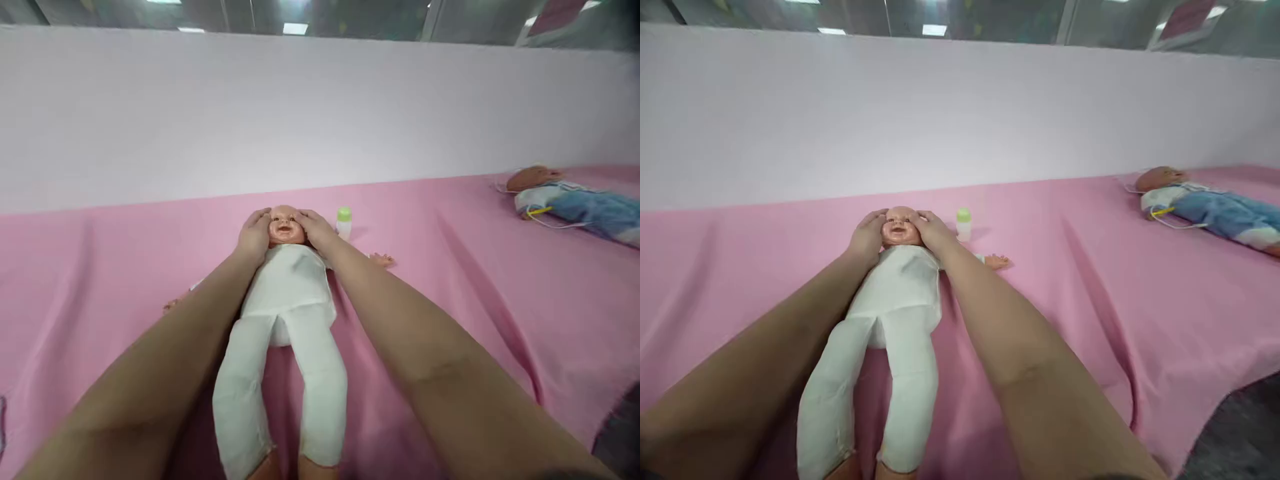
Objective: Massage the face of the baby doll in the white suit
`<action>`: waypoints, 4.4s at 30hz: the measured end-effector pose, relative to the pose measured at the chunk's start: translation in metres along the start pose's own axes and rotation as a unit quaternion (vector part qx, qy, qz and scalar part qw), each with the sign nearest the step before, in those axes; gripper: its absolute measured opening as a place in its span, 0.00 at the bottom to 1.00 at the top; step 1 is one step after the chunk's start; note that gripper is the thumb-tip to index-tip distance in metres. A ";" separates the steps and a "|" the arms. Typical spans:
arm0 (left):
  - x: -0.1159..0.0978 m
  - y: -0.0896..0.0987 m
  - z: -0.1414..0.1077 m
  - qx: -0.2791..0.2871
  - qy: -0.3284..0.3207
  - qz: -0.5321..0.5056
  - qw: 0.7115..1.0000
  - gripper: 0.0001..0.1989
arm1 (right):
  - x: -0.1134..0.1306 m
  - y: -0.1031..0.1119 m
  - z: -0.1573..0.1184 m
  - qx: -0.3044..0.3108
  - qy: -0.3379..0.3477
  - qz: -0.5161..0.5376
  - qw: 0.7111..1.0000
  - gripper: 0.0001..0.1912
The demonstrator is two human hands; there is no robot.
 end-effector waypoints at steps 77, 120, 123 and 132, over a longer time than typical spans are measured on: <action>-0.012 -0.005 -0.012 -0.017 0.025 0.011 0.999 0.15 | 0.007 -0.001 -0.007 -0.025 -0.031 0.004 0.999 0.18; 0.003 0.002 0.002 -0.001 -0.009 0.001 1.000 0.18 | -0.001 0.002 -0.002 -0.029 -0.032 0.003 0.999 0.22; 0.006 0.003 0.005 0.001 -0.011 0.000 1.000 0.18 | -0.001 0.003 -0.002 -0.032 -0.033 0.002 0.999 0.22; 0.004 0.002 0.003 -0.002 -0.007 0.007 1.000 0.18 | 0.001 0.002 -0.003 -0.031 -0.025 0.000 0.999 0.22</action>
Point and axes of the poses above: each hand's wrist, its own z-axis towards the middle knuckle, its own y-axis out of the back of the hand, x = y × z, the point moved 6 cm from there along z, towards the middle knuckle, and after that the axes turned 1 degree about -y, right-handed, at the moved point
